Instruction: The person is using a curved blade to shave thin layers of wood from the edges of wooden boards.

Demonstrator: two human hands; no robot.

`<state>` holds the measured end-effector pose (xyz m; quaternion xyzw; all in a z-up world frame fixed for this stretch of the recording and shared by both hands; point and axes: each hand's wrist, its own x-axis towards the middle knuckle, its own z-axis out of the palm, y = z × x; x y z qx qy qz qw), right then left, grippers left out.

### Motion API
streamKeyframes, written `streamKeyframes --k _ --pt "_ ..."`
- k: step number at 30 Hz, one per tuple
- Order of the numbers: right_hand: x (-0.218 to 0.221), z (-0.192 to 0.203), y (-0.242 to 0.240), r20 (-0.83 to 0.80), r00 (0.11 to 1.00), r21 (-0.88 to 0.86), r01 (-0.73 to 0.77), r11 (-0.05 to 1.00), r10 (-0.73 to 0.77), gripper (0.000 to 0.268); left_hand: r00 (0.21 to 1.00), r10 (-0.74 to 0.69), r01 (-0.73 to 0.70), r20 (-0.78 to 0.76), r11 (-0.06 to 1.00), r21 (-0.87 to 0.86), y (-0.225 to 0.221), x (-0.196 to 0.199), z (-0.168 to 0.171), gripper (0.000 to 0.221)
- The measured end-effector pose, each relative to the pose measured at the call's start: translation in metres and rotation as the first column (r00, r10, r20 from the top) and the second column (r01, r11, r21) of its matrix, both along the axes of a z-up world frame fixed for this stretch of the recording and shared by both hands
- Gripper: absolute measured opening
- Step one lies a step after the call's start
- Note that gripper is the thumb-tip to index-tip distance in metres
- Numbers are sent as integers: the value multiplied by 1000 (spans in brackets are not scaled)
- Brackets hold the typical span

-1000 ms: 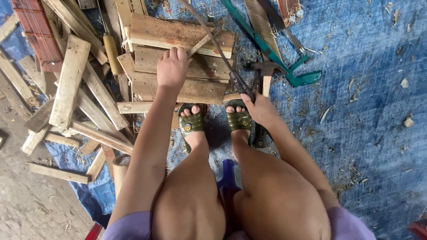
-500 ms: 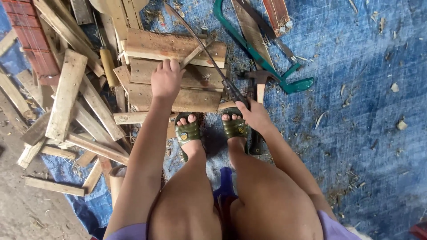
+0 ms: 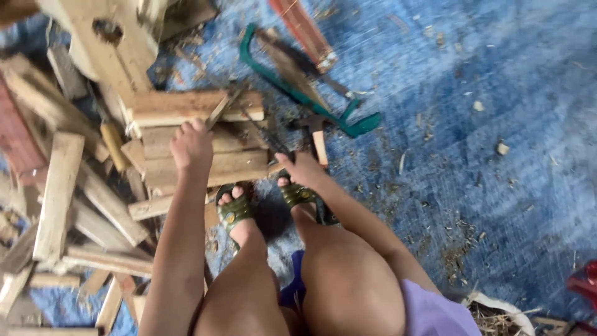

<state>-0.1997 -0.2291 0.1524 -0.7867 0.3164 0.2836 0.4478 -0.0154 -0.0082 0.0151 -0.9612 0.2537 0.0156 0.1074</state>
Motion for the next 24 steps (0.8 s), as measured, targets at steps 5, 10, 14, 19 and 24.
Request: streamKeyframes --k 5,10,14,19,24 --pt "-18 -44 -8 43 999 13 29 999 -30 83 995 -24 16 94 996 87 5 -4 -26 47" --pt "-19 -29 -14 58 998 0 -27 1000 27 87 923 -85 75 375 996 40 5 -8 -27 29" --pt "-18 -12 -12 69 997 20 -20 1000 19 92 883 -101 83 458 995 58 7 -8 -34 13" --pt "-18 -40 -14 104 994 49 -18 999 13 82 905 -105 84 412 994 68 13 -5 -41 29" --pt "-16 -37 -14 121 992 58 -34 998 27 82 956 -71 57 285 997 59 15 -4 -43 44"
